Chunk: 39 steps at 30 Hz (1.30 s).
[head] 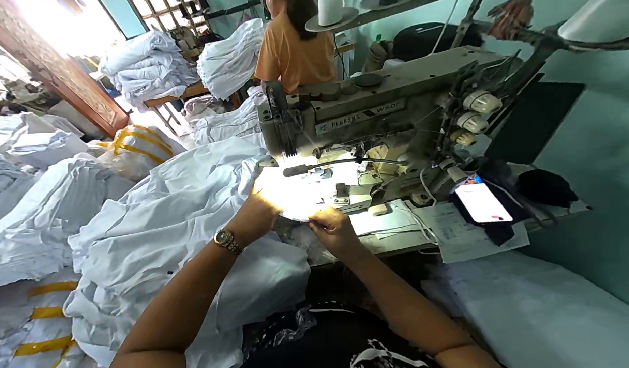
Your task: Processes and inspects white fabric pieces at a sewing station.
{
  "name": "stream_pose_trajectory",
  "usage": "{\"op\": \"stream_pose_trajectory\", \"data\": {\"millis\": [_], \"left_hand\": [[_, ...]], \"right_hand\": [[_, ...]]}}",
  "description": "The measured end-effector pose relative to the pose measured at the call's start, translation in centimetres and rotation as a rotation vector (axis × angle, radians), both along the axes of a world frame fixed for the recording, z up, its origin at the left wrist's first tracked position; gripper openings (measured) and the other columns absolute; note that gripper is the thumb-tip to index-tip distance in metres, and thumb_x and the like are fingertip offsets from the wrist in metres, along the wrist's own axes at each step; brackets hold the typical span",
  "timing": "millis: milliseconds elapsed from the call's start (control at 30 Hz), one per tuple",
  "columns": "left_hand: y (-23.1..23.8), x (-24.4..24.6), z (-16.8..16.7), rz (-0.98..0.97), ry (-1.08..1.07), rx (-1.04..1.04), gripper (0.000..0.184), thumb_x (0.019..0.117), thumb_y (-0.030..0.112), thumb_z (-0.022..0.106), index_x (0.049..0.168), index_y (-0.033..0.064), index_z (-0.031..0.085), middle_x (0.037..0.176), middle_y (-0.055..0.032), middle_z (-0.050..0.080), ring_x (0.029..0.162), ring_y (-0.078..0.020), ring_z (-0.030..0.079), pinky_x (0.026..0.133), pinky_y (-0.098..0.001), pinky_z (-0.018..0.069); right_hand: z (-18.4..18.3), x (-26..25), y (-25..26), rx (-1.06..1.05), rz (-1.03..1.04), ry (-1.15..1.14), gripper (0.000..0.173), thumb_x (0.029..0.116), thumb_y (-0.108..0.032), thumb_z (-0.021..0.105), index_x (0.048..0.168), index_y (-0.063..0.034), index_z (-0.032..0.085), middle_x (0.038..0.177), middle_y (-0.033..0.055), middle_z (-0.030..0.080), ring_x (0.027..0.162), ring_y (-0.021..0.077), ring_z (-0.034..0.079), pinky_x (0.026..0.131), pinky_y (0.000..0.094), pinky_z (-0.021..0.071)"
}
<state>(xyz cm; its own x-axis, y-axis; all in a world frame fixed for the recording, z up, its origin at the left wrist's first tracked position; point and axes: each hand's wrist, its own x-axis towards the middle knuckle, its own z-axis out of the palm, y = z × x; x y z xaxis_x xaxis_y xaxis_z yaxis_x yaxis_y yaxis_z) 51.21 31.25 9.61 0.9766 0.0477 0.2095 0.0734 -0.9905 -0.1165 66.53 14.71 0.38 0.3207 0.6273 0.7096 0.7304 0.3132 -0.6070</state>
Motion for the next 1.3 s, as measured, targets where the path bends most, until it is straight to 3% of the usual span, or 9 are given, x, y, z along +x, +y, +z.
{"op": "stream_pose_trajectory", "data": {"millis": [133, 233, 333, 433, 533, 633, 700, 1100, 1300], "left_hand": [[1.2, 0.7, -0.3, 0.021, -0.034, -0.042, 0.013, 0.0893, 0.002, 0.064, 0.083, 0.0021, 0.076, 0.102, -0.0172, 0.074, 0.116, -0.0384, 0.064, 0.117, -0.0592, 0.0337], [2.4, 1.2, -0.6, 0.11, -0.032, -0.154, 0.013, 0.0894, 0.003, 0.065, 0.096, 0.0005, 0.076, 0.116, -0.0185, 0.071, 0.126, -0.0361, 0.06, 0.122, -0.0568, 0.0278], [2.6, 1.8, -0.8, 0.144, -0.094, -0.228, 0.02, 0.0859, 0.002, 0.073, 0.106, 0.0034, 0.076, 0.125, -0.0165, 0.068, 0.129, -0.0332, 0.058, 0.117, -0.0541, 0.0376], [2.4, 2.0, -1.1, 0.121, -0.135, -0.241, 0.018, 0.087, 0.003, 0.072, 0.104, 0.0053, 0.076, 0.124, -0.0149, 0.068, 0.126, -0.031, 0.059, 0.108, -0.0502, 0.0462], [2.5, 1.9, -1.5, 0.134, -0.178, -0.285, 0.016, 0.0868, 0.003, 0.072, 0.102, 0.0051, 0.076, 0.123, -0.0148, 0.068, 0.125, -0.0294, 0.06, 0.107, -0.0473, 0.0481], [2.6, 1.9, -1.7, 0.149, -0.193, -0.328, 0.016, 0.0868, 0.004, 0.072, 0.102, 0.0058, 0.076, 0.124, -0.0139, 0.068, 0.124, -0.0279, 0.06, 0.107, -0.0461, 0.0486], [2.8, 1.9, -1.8, 0.158, -0.181, -0.335, 0.016, 0.0876, 0.005, 0.071, 0.102, 0.007, 0.076, 0.125, -0.0129, 0.067, 0.125, -0.027, 0.06, 0.107, -0.0456, 0.0483], [2.7, 2.0, -2.0, 0.163, -0.194, -0.337, 0.016, 0.0896, 0.004, 0.069, 0.104, 0.009, 0.076, 0.125, -0.0115, 0.067, 0.126, -0.0251, 0.059, 0.108, -0.0451, 0.0479], [2.4, 2.3, -1.7, 0.169, -0.175, -0.349, 0.016, 0.0887, 0.004, 0.07, 0.103, 0.0063, 0.076, 0.126, -0.0117, 0.068, 0.126, -0.0263, 0.06, 0.108, -0.0473, 0.0482]], "right_hand": [[0.0, 0.3, 0.8, -0.013, -0.078, -0.124, 0.016, 0.0932, -0.012, 0.064, 0.089, -0.0063, 0.078, 0.083, 0.0091, 0.074, 0.079, 0.0191, 0.072, 0.074, 0.0326, 0.0583], [0.3, 0.6, 1.6, -0.1, -0.144, -0.211, 0.018, 0.0957, -0.014, 0.063, 0.093, -0.0079, 0.08, 0.083, 0.0099, 0.075, 0.077, 0.0236, 0.074, 0.071, 0.0404, 0.0609], [1.2, 0.6, 1.6, -0.216, -0.158, -0.252, 0.019, 0.0975, -0.015, 0.062, 0.1, -0.0087, 0.08, 0.086, 0.0113, 0.076, 0.078, 0.0278, 0.075, 0.071, 0.0458, 0.0611], [0.8, 0.1, 0.8, -0.089, -0.139, -0.23, 0.019, 0.0973, -0.013, 0.062, 0.103, -0.0103, 0.079, 0.09, 0.0085, 0.076, 0.081, 0.022, 0.074, 0.073, 0.038, 0.0614], [-1.1, -0.8, -0.1, 0.005, -0.039, -0.114, 0.024, 0.1014, -0.012, 0.058, 0.116, -0.016, 0.077, 0.108, 0.0073, 0.075, 0.098, 0.0166, 0.072, 0.085, 0.0327, 0.0608], [-4.4, -1.6, -0.3, -0.032, 0.039, -0.069, 0.026, 0.1017, -0.016, 0.057, 0.119, -0.0213, 0.077, 0.099, 0.0042, 0.073, 0.088, 0.0144, 0.07, 0.077, 0.0328, 0.0593], [-5.9, -1.9, -0.2, -0.122, 0.061, -0.108, 0.026, 0.1013, -0.016, 0.058, 0.117, -0.0216, 0.077, 0.101, 0.0026, 0.075, 0.091, 0.0146, 0.072, 0.08, 0.0339, 0.0604], [-6.2, -1.7, 0.2, -0.175, 0.084, -0.116, 0.026, 0.1026, -0.016, 0.055, 0.117, -0.0168, 0.076, 0.1, 0.0029, 0.076, 0.093, 0.0149, 0.072, 0.085, 0.033, 0.0593], [-6.0, -1.6, 0.2, -0.189, 0.056, -0.104, 0.026, 0.1054, -0.026, 0.054, 0.113, -0.0168, 0.077, 0.095, 0.0028, 0.075, 0.089, 0.0144, 0.072, 0.081, 0.0327, 0.0596]]}}
